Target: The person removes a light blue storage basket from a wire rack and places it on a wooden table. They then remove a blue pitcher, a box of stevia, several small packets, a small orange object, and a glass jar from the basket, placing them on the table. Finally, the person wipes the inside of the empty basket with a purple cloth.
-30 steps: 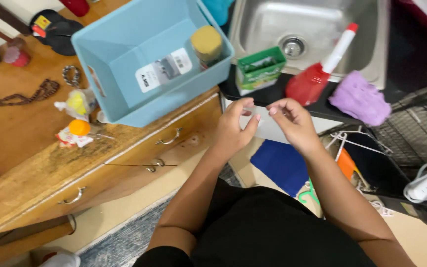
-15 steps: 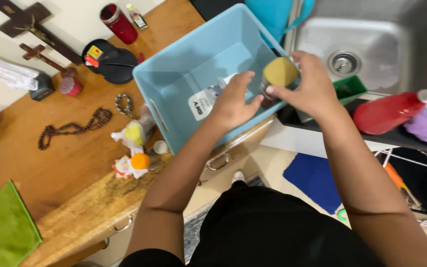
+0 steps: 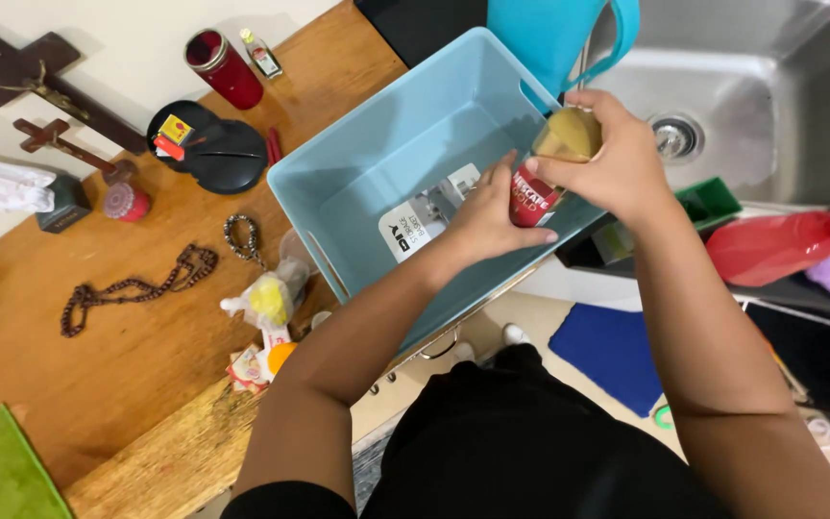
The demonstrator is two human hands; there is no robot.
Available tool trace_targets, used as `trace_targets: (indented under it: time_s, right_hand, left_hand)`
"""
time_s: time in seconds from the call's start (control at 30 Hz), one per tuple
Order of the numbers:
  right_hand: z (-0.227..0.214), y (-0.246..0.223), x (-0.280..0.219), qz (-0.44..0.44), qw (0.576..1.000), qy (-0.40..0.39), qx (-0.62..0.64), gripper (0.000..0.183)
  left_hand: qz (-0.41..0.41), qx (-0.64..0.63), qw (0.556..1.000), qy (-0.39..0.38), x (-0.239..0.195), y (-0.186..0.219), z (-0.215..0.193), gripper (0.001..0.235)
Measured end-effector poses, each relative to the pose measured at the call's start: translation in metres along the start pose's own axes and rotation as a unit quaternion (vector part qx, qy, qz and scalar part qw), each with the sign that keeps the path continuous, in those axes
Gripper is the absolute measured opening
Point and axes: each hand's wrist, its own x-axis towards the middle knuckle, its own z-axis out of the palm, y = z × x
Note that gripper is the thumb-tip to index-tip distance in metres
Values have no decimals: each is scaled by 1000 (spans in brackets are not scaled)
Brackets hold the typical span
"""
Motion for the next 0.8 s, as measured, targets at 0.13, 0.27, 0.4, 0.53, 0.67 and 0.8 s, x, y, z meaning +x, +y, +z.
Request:
trace_targets:
  time_s: [0.13, 0.27, 0.4, 0.53, 0.67, 0.8]
  right_hand:
    - [-14, -22, 24, -38, 999, -21, -16, 75]
    - [-16, -22, 48, -59, 993, -95, 42, 69]
    - [-5, -22, 53, -70, 969, -158, 178, 64]
    - [16, -17, 53, -80, 945, -179, 262, 64]
    - [23, -17, 55, -115, 921, -198, 314, 72]
    - [17, -37, 53, -131, 919, -204, 311, 76]
  left_hand:
    - [-16, -200, 979, 47, -1, 31, -26, 94]
    - [-48, -522, 851, -31, 9, 20, -44, 87]
    - [-107, -572, 813, 0, 7, 13, -61, 76]
    - [-97, -633, 768, 19, 2, -2, -70, 65]
    - [-80, -588, 805, 24, -11, -2, -84, 73]
    - [-57, -582, 810, 33, -22, -2, -90, 69]
